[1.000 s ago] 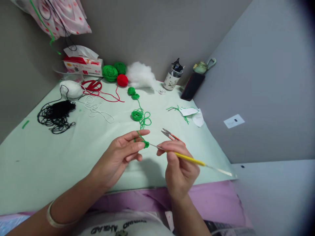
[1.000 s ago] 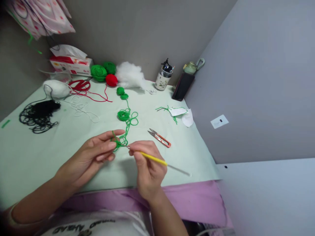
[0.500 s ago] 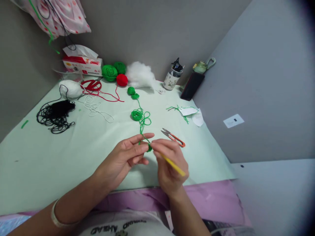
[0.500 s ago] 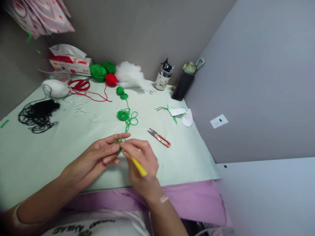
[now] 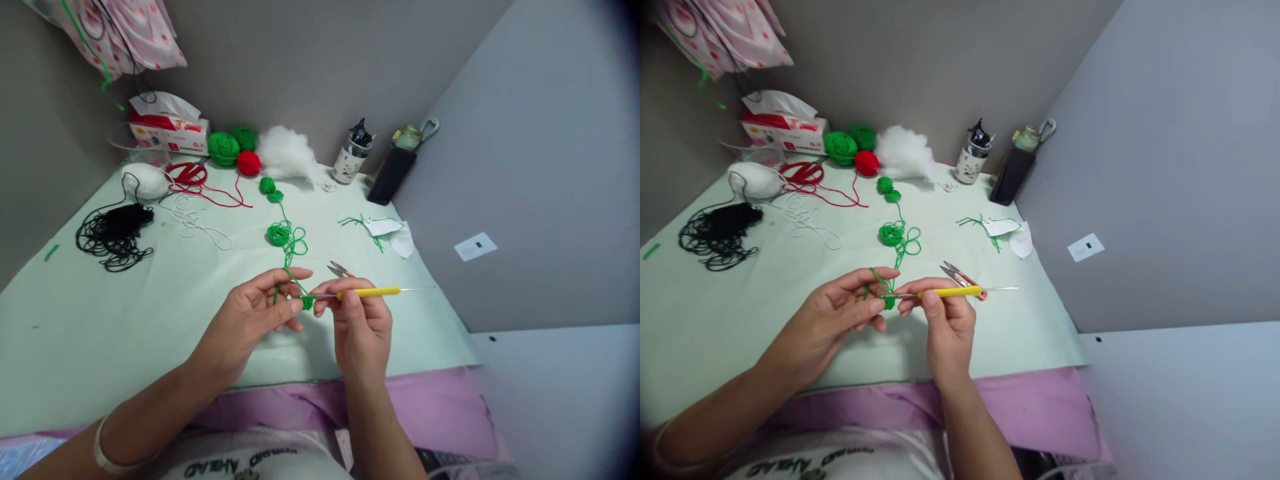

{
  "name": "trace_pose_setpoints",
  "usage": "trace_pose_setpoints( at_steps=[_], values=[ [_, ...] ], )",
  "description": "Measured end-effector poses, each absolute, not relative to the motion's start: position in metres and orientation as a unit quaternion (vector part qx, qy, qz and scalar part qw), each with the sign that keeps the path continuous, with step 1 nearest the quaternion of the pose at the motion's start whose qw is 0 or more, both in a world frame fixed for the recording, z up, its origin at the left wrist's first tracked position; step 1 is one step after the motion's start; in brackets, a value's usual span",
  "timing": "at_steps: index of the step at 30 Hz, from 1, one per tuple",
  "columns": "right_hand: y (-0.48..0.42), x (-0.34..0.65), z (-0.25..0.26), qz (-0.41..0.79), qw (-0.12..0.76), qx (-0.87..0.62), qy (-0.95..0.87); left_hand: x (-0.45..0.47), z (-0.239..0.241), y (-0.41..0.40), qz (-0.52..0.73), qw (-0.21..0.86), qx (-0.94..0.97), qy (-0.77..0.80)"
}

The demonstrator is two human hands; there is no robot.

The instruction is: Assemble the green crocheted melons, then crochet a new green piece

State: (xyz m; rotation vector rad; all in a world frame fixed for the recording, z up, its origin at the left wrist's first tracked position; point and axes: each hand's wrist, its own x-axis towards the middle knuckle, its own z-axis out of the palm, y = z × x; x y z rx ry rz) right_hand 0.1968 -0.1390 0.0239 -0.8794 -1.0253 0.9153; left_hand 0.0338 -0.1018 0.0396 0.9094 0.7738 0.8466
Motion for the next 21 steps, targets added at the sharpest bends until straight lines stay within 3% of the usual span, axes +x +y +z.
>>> trace_pose_setpoints(
  at_steps=[4,16,19,21],
  values=[
    [-0.144,0.197,0.027,0.368,0.678,-0.397,-0.497,0.033,0.042,-0.102,0.399,0.733,0.422,0.354],
    [-0.149,0.195,0.022,0.019,0.554,-0.417,-0.720,0.039,0.042,-0.109,0.456,0.643,0.461,0.408],
    [-0.150,0.193,0.017,-0.082,0.486,-0.445,-0.748,0.040,0.041,-0.108,0.454,0.706,0.396,0.373],
    [-0.150,0.192,0.016,-0.080,0.491,-0.448,-0.743,0.040,0.042,-0.105,0.415,0.777,0.331,0.338]
  ],
)
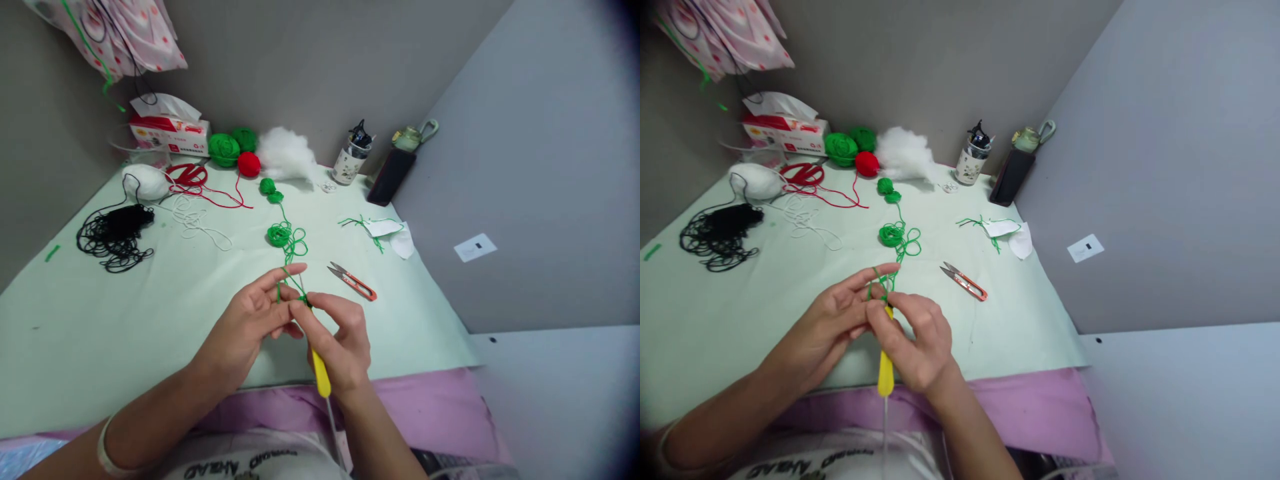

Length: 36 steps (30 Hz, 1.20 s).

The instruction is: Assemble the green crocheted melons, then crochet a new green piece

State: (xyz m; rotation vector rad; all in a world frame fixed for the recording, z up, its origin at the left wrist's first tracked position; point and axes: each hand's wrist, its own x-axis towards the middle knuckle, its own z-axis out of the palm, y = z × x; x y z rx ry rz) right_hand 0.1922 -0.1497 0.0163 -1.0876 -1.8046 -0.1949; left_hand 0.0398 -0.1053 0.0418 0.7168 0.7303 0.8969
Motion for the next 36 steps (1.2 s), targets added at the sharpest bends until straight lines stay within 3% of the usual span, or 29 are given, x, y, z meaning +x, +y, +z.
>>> trace_pose_setpoints(
  at_steps=[3,6,10,14,18,23,36],
  values=[
    [-0.147,0.193,0.021,0.056,0.594,-0.443,-0.669,0.038,0.044,-0.101,0.378,0.827,0.273,0.316],
    [-0.142,0.192,0.028,0.197,0.681,-0.418,-0.569,0.037,0.047,-0.100,0.395,0.811,0.296,0.315],
    [-0.140,0.189,0.030,0.222,0.655,-0.426,-0.583,0.039,0.046,-0.103,0.401,0.779,0.357,0.324],
    [-0.145,0.189,0.024,0.124,0.600,-0.459,-0.643,0.041,0.041,-0.103,0.407,0.768,0.362,0.336],
    [-0.147,0.194,0.022,0.025,0.542,-0.462,-0.701,0.040,0.039,-0.099,0.383,0.825,0.281,0.306],
    [-0.139,0.197,0.031,0.210,0.667,-0.453,-0.553,0.038,0.042,-0.097,0.393,0.822,0.259,0.320],
    [-0.133,0.197,0.026,0.394,0.684,-0.385,-0.478,0.034,0.046,-0.101,0.391,0.745,0.399,0.364]
  ],
)
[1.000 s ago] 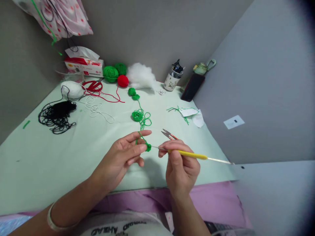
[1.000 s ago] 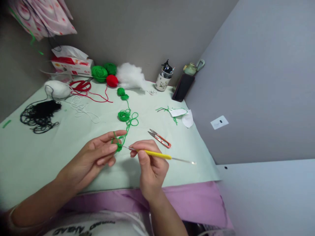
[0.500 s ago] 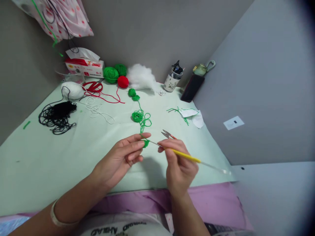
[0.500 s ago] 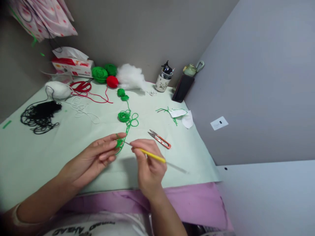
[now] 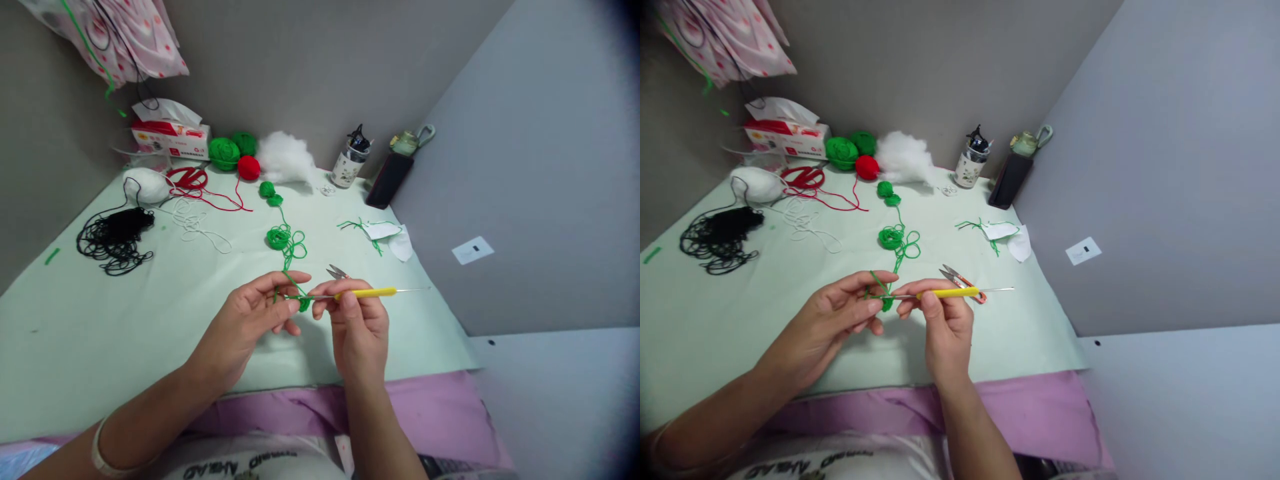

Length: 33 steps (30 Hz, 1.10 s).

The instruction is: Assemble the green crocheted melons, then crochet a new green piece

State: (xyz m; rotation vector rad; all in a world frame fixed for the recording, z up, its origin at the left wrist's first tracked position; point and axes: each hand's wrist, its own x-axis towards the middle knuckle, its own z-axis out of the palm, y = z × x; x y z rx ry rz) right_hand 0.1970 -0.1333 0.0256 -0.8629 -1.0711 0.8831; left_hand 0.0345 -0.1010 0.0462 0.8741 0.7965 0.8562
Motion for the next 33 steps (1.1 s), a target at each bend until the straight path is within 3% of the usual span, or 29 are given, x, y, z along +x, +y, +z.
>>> trace_pose_setpoints(
  at_steps=[5,14,22,27,30,33],
  values=[
    [-0.138,0.198,0.031,0.363,0.669,-0.410,-0.502,0.033,0.044,-0.102,0.390,0.734,0.415,0.371],
    [-0.146,0.194,0.030,0.174,0.630,-0.431,-0.622,0.034,0.048,-0.102,0.414,0.706,0.437,0.373],
    [-0.147,0.195,0.026,0.080,0.584,-0.417,-0.692,0.040,0.048,-0.106,0.452,0.638,0.476,0.403],
    [-0.150,0.191,0.018,-0.085,0.485,-0.453,-0.743,0.043,0.046,-0.106,0.422,0.765,0.346,0.343],
    [-0.148,0.191,0.020,0.012,0.561,-0.454,-0.692,0.041,0.047,-0.102,0.392,0.815,0.281,0.322],
    [-0.143,0.192,0.027,0.173,0.649,-0.450,-0.588,0.039,0.048,-0.100,0.414,0.793,0.298,0.334]
  ],
)
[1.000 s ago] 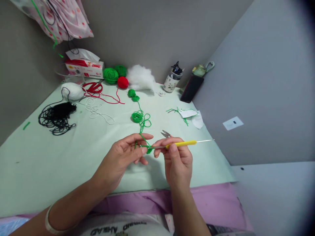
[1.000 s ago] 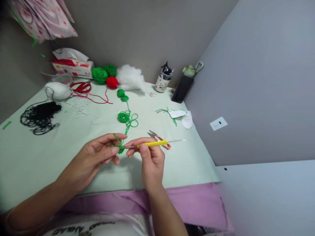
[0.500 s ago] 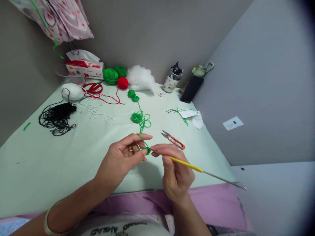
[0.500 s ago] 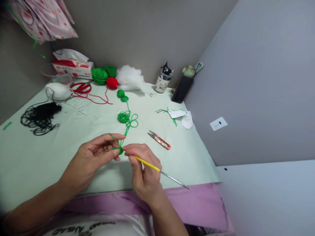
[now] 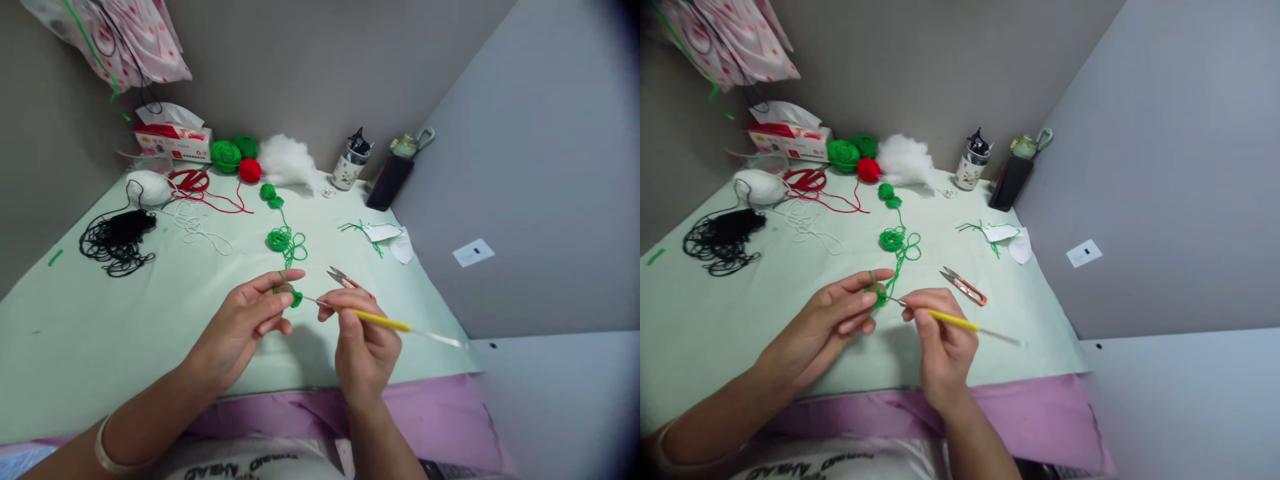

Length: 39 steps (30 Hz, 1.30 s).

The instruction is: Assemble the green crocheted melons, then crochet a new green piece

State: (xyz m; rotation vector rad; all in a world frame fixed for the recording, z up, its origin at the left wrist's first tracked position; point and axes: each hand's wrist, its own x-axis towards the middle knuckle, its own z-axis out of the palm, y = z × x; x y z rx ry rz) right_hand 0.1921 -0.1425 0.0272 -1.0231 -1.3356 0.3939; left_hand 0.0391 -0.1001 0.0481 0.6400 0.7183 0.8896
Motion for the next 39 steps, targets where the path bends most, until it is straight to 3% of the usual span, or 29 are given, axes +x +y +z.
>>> trace_pose_setpoints(
  at_steps=[4,9,13,20,26,39],
  values=[
    [-0.138,0.190,0.031,0.227,0.656,-0.444,-0.567,0.040,0.047,-0.104,0.401,0.760,0.373,0.350],
    [-0.143,0.188,0.022,0.126,0.609,-0.461,-0.633,0.042,0.043,-0.105,0.408,0.751,0.375,0.358],
    [-0.147,0.192,0.017,0.020,0.542,-0.454,-0.706,0.043,0.043,-0.102,0.396,0.809,0.287,0.327],
    [-0.138,0.198,0.028,0.255,0.684,-0.430,-0.532,0.039,0.042,-0.098,0.399,0.811,0.277,0.327],
    [-0.137,0.191,0.027,0.272,0.661,-0.422,-0.558,0.043,0.041,-0.104,0.424,0.754,0.366,0.344],
    [-0.136,0.196,0.025,0.453,0.690,-0.357,-0.438,0.036,0.037,-0.104,0.412,0.737,0.404,0.352]
  ],
)
